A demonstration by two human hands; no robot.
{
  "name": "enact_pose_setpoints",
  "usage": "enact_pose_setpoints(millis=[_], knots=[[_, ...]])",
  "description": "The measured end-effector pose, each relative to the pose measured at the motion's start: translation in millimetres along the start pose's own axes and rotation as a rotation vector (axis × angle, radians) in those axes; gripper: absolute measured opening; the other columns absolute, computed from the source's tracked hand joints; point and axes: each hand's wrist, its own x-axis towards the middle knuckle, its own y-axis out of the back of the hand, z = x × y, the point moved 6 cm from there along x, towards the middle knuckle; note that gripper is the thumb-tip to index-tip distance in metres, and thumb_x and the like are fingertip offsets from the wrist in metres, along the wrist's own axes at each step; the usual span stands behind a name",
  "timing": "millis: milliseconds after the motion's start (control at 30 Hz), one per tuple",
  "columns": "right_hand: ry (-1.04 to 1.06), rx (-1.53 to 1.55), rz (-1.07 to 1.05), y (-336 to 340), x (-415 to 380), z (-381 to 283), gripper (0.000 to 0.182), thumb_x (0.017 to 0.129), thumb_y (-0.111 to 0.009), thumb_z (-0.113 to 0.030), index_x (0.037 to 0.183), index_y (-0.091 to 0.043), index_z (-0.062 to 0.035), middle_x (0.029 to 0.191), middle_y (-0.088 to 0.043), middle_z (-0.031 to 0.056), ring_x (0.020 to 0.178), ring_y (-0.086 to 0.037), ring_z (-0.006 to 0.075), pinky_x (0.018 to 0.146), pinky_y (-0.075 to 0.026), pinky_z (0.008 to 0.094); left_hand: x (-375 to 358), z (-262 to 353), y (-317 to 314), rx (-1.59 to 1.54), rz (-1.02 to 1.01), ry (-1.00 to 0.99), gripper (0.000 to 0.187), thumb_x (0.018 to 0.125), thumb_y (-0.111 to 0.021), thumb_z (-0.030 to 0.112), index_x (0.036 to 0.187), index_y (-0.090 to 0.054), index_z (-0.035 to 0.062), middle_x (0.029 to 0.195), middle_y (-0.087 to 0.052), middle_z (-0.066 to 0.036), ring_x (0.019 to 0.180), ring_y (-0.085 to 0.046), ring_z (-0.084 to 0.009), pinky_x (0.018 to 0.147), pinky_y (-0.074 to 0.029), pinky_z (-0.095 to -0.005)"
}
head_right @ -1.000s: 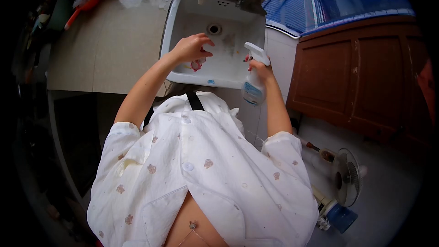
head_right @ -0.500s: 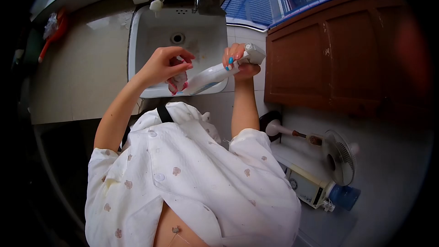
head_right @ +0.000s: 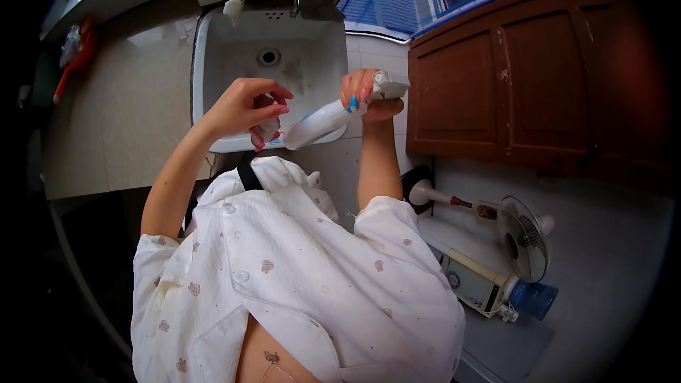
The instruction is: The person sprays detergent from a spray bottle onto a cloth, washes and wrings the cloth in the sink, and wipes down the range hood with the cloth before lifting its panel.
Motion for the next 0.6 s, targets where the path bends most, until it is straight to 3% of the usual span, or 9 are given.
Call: enact_pose_setpoints(millis=[67, 133, 167, 200, 267, 333, 400, 500, 600], knots=[[-0.036, -0.017, 0.059, -4, 0, 2, 0.022, 0.06, -0.06, -0.005, 0.082, -0.057, -0.004, 0.078, -0.057, 0.0087, 0.061, -0.05, 0.0149, 0.056, -0.043, 0.0253, 0, -5, 1, 0.013, 0.024, -0.008, 0.017, 0.077, -0.064, 0.016, 0.091, -0.064, 0.0048, 0.074, -0.063, -0.007, 0.061, -0.058, -0.0137, 0.059, -0.047, -0.0244], [-0.432, -0.503, 0.591, 9, -5, 10, 0.028, 0.057, -0.057, -0.01, 0.084, -0.06, -0.0019, 0.077, -0.057, 0.0086, 0.065, -0.05, 0.0169, 0.058, -0.041, 0.0272, -2, -13, 1, 0.072, 0.015, 0.051, 0.02, 0.078, -0.064, 0.022, 0.091, -0.064, 0.0068, 0.075, -0.064, -0.006, 0.064, -0.06, -0.0166, 0.06, -0.048, -0.0266], [-0.607, -0.645, 0.686, 24, -16, 26, 0.028, 0.059, -0.059, -0.014, 0.085, -0.061, -0.0036, 0.075, -0.057, 0.0066, 0.067, -0.052, 0.0157, 0.061, -0.042, 0.0267, -3, -20, 2, 0.124, 0.008, 0.102, 0.024, 0.078, -0.064, 0.029, 0.091, -0.065, 0.0088, 0.076, -0.065, -0.006, 0.066, -0.062, -0.0195, 0.061, -0.048, -0.0287], [-0.607, -0.635, 0.677, 34, -24, 37, 0.028, 0.059, -0.059, -0.014, 0.085, -0.061, -0.0036, 0.075, -0.057, 0.0066, 0.067, -0.052, 0.0157, 0.061, -0.042, 0.0267, -5, -24, 0, 0.13, 0.014, 0.112, 0.024, 0.078, -0.064, 0.029, 0.091, -0.065, 0.0088, 0.076, -0.065, -0.006, 0.066, -0.062, -0.0195, 0.061, -0.048, -0.0287], [-0.815, -1.109, 0.711, 60, -50, 58, 0.027, 0.061, -0.06, -0.017, 0.085, -0.061, -0.0043, 0.074, -0.058, 0.0055, 0.069, -0.054, 0.0169, 0.064, -0.043, 0.0281, -9, -34, 1, 0.2, -0.012, 0.158, 0.024, 0.078, -0.063, 0.03, 0.09, -0.065, 0.0091, 0.075, -0.065, -0.005, 0.066, -0.062, -0.0198, 0.06, -0.048, -0.0293], [-0.777, -1.164, 0.674, 70, -65, 76, 0.027, 0.062, -0.061, -0.021, 0.084, -0.062, -0.0045, 0.073, -0.06, 0.0072, 0.071, -0.057, 0.0177, 0.065, -0.045, 0.0306, -13, -43, 3, 0.221, -0.002, 0.161, 0.024, 0.078, -0.063, 0.031, 0.09, -0.065, 0.0091, 0.075, -0.065, -0.006, 0.067, -0.063, -0.0203, 0.06, -0.049, -0.0295], [-0.937, -1.578, 0.729, 70, -75, 77, 0.02, 0.063, -0.058, -0.016, 0.072, -0.061, 0.0014, 0.065, -0.059, 0.0083, 0.062, -0.056, 0.0132, 0.057, -0.043, 0.0272, -16, -48, 4, 0.241, 0.006, 0.159, 0.025, 0.078, -0.063, 0.031, 0.089, -0.065, 0.0092, 0.075, -0.065, -0.006, 0.067, -0.063, -0.0208, 0.06, -0.049, -0.0297], [-1.118, -1.395, 0.857, 84, -106, 89, 0.021, 0.063, -0.059, -0.017, 0.069, -0.061, 0.0027, 0.063, -0.06, 0.0102, 0.06, -0.058, 0.014, 0.053, -0.045, 0.0285, -19, -52, 6, 0.23, 0.02, 0.186, 0.025, 0.078, -0.063, 0.031, 0.09, -0.065, 0.0092, 0.074, -0.065, -0.006, 0.067, -0.063, -0.0216, 0.06, -0.049, -0.0301], [-1.06, -1.277, 0.924, 82, -116, 96, 0.021, 0.063, -0.058, -0.017, 0.069, -0.061, 0.0024, 0.063, -0.06, 0.0098, 0.056, -0.058, 0.0158, 0.051, -0.046, 0.0287, -21, -55, 9, 0.217, 0.02, 0.222, 0.025, 0.078, -0.062, 0.032, 0.09, -0.065, 0.0092, 0.074, -0.065, -0.007, 0.068, -0.063, -0.0224, 0.061, -0.049, -0.0305]])
